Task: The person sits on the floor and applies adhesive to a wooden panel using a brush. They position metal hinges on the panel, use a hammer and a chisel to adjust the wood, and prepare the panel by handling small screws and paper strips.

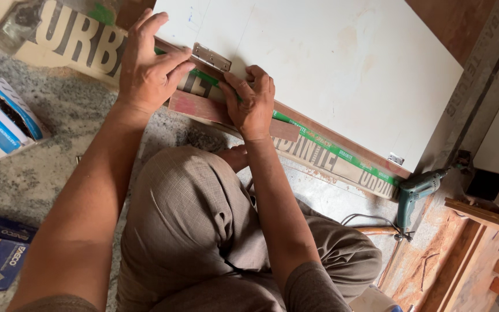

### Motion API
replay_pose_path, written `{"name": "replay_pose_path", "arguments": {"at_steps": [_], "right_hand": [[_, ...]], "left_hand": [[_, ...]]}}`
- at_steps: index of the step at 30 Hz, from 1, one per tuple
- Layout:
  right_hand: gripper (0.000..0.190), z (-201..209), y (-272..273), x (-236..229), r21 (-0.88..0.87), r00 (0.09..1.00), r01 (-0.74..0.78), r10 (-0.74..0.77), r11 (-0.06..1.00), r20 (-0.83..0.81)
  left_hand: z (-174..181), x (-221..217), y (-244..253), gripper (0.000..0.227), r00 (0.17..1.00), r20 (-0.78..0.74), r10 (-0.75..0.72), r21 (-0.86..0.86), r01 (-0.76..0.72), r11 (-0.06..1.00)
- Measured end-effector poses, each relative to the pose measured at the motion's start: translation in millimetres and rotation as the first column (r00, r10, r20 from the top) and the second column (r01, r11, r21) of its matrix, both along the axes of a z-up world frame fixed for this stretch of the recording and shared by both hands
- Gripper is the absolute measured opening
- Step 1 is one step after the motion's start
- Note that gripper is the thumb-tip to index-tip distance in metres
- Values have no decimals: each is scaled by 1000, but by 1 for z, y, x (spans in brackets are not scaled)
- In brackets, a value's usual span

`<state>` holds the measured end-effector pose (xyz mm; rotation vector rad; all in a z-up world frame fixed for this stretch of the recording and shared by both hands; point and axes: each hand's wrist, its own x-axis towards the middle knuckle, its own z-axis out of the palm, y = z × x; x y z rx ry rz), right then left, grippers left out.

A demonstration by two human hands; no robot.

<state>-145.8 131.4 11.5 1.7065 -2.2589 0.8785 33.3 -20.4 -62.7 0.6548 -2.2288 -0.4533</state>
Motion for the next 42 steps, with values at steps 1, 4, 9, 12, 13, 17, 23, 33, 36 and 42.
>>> {"name": "replay_pose_path", "arguments": {"at_steps": [1,4,9,12,13,17,23,33,36,42], "right_hand": [[28,-1,1,0,10,1000,4,-4,1000,2],[27,-1,1,2,-5,1000,-6,6,1000,15],[25,-3,-2,2,-17,1000,24,-24,1000,-8],[26,-5,0,3,-12,999,28,-28,1000,-21],[26,-5,0,2,-10,999,28,-28,1000,-24],[27,-7,1,1,-19,999,24,-24,1000,-25],[29,-9,3,1,-9,1000,24,-24,1000,-21],[29,2,2,6,-10,998,10,-11,1000,-58],[28,5,1,8,-19,1000,-1,1,1000,-9],[31,-2,5,9,6,999,-36,36,999,-22]], "left_hand": [[0,0,0,22,1000,15,-5,-34,5,999],[2,-3,1,17,1000,9,-26,-36,27,999],[10,-6,-1,15,1000,10,-2,-160,3,987],[10,-5,2,12,1000,12,-21,-110,22,994],[9,-5,2,11,999,17,-33,-72,35,997],[6,-5,1,14,998,-42,-51,-37,50,998],[0,-3,2,16,999,-18,-31,-52,30,998],[7,-8,2,18,999,-31,-44,-9,44,999],[16,-8,2,13,995,-89,-36,-11,35,999],[30,-1,11,31,984,-176,-18,177,49,983]]}}
